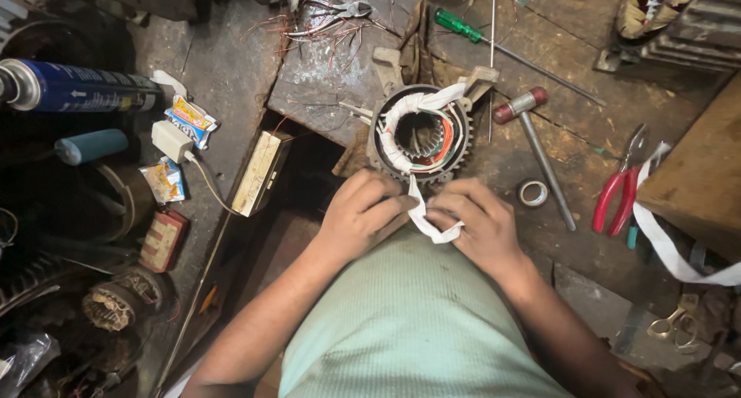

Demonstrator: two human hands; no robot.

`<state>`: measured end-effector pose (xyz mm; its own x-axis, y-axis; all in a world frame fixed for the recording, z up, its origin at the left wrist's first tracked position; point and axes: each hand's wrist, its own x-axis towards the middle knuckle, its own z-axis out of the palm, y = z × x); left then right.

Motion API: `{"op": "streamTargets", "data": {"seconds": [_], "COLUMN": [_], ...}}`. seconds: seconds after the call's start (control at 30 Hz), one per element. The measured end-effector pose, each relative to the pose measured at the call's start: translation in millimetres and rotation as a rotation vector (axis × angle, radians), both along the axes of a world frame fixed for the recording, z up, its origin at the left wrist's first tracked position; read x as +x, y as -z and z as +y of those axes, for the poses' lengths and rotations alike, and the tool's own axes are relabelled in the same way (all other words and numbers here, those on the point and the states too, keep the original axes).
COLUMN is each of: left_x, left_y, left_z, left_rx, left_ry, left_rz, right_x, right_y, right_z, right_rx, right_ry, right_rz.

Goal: The person wraps white insulating tape around a motor stator, repeatedly folding and pressing the tape into the slots. They use a hammer to tap the tape into place and scissors to trim excess tape. The stator remains on the workbench throughout.

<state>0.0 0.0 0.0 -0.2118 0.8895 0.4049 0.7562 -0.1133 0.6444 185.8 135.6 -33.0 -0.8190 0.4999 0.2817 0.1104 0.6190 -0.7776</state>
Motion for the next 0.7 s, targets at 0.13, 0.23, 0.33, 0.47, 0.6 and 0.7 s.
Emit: {"op": "streamTargets", "data": {"seconds": [0.13, 0.23, 0.33, 0.47, 0.6, 0.7], "left_x": [-0.1, 0.0, 0.7, 2.7, 11.0, 15.0], "left_y": [-2.1, -3.4, -0.8, 7.8, 17.3, 24.7], "left_z": [0.7, 4.8, 12.0, 16.1, 15.1, 12.0], "left_rx": [0.006, 0.024, 0.016, -0.059, -0.104, -0.1], "left_ry": [0.086, 0.096, 0.04, -0.007, -0.068, -0.098], "left_rz": [-0.011, 0.008, 0.061, 0.222, 0.279, 0.214], "right_x": [-7.5, -11.4, -9.8, -9.3, -6.8, -8.9], "right_y": [-3.3, -3.9, -4.6, 1.8, 6.1, 0.9], "right_z": [4.5, 7.8, 12.6, 24.4, 46.9, 44.1], "right_rx": [-0.035, -0.064, -0.067, -0.165, -0.244, -0.271], "right_ry": [-0.07, -0.059, -0.027, -0.098, -0.055, -0.071], "right_rz": [-0.05, -0.037, 0.027, 0.042, -0.043, -0.016]}}
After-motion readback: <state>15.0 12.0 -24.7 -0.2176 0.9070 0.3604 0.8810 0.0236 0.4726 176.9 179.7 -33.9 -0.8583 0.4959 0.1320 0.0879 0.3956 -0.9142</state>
